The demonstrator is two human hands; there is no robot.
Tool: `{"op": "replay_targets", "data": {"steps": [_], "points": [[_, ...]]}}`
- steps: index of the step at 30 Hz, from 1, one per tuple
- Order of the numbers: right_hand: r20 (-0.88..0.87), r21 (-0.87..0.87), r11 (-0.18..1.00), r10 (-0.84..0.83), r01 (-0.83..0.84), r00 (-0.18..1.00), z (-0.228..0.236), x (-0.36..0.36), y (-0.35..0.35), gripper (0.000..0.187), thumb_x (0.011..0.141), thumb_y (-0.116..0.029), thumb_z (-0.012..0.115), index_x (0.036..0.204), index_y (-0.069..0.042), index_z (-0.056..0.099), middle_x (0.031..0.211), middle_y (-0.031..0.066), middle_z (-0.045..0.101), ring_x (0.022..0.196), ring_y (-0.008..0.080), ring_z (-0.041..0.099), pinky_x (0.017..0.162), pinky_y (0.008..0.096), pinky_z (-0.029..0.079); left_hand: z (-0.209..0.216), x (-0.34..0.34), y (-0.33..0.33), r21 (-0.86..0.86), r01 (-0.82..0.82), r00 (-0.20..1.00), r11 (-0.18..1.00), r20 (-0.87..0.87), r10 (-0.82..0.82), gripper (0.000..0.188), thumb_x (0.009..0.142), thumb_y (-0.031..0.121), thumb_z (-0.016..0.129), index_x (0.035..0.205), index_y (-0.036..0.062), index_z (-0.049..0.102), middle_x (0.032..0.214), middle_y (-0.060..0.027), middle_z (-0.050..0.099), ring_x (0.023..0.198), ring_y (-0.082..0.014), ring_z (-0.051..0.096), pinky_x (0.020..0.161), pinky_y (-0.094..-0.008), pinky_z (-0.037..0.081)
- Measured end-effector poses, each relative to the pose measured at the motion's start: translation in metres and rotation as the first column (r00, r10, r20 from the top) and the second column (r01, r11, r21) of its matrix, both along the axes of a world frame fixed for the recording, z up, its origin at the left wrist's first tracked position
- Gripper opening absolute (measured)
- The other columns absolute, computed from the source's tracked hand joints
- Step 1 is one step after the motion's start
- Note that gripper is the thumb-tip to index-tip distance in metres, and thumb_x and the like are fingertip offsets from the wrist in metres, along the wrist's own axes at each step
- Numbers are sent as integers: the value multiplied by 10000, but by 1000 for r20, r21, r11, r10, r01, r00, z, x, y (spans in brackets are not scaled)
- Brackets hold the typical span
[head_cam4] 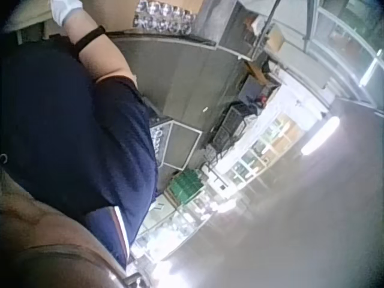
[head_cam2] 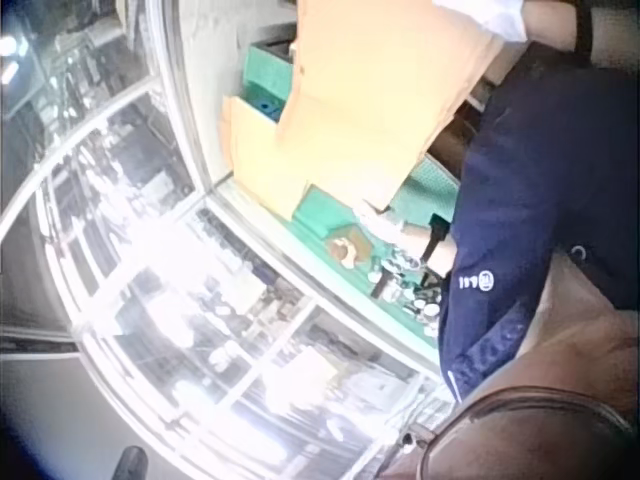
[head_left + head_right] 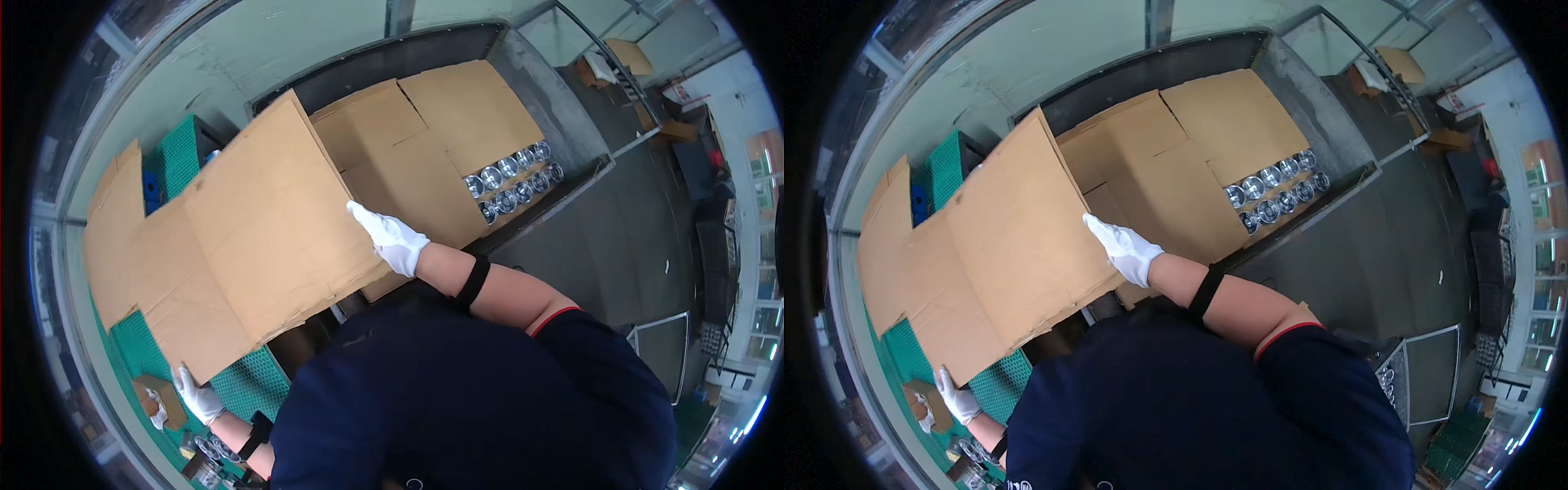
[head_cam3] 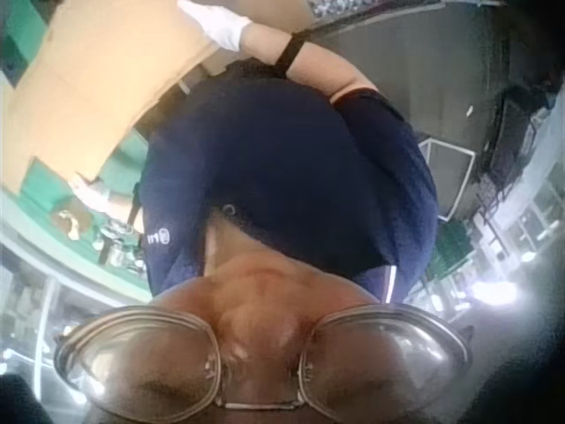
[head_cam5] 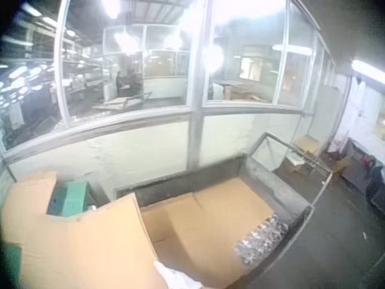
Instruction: Inspect metal pistons using dial indicators on a measurement jig and pack them into a transport bin.
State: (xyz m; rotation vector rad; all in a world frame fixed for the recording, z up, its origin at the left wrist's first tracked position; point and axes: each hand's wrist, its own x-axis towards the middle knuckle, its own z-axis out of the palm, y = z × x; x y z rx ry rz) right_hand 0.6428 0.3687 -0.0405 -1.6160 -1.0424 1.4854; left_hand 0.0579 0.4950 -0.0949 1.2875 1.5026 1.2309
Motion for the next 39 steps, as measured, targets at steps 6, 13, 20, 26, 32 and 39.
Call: {"op": "replay_targets", "data": {"steps": [6,13,20,26,32,39], "points": [[-38,538,817,-224,209,974,-80,44,-24,621,943,-72,485,1507,24,243,1519,227,360,1347,362,436,1110,374,369,57,55,-5,323,318,943,892,-210,-260,447,989,163,545,1393,7,440,1390,-164,477,1233,-255,515,1041,-351,432],[639,615,763,-334,-199,692,7,127,-75,361,960,-197,521,1232,28,598,1211,197,633,1125,325,602,987,372,471,80,129,-1,-175,264,953,949,198,-229,284,950,115,584,1225,47,563,1166,-73,632,1047,-177,598,942,-327,472],[-102,260,503,-835,824,541,-7,223,-201,414,980,-303,560,1270,-8,572,1142,81,635,1057,153,589,870,297,490,41,184,-4,-204,335,855,920,476,-205,358,946,62,583,1300,63,528,1254,-86,610,1119,-204,591,966,-345,477],[74,243,381,-924,892,374,-10,293,-320,331,1008,-163,486,1301,-18,542,1144,48,635,1009,125,601,833,260,471,47,220,-12,-115,324,858,939,454,-240,521,953,103,558,1441,33,390,1387,-135,515,1263,-263,506,1063,-410,420],[123,379,-44,-988,924,-98,-63,391,-459,360,995,-146,485,1320,4,527,1238,82,611,1099,169,579,930,287,443,62,295,-37,-66,338,897,939,323,-301,499,964,122,547,1436,44,403,1376,-124,524,1239,-239,517,1051,-385,427],[-303,93,-404,-882,910,-360,-71,480,-583,455,995,-308,436,1333,-15,517,1295,138,588,1170,306,570,1037,443,421,11,534,-104,-171,470,867,866,275,-416,422,931,134,596,1325,11,511,1229,-88,617,1119,-188,581,980,-323,439]]}}
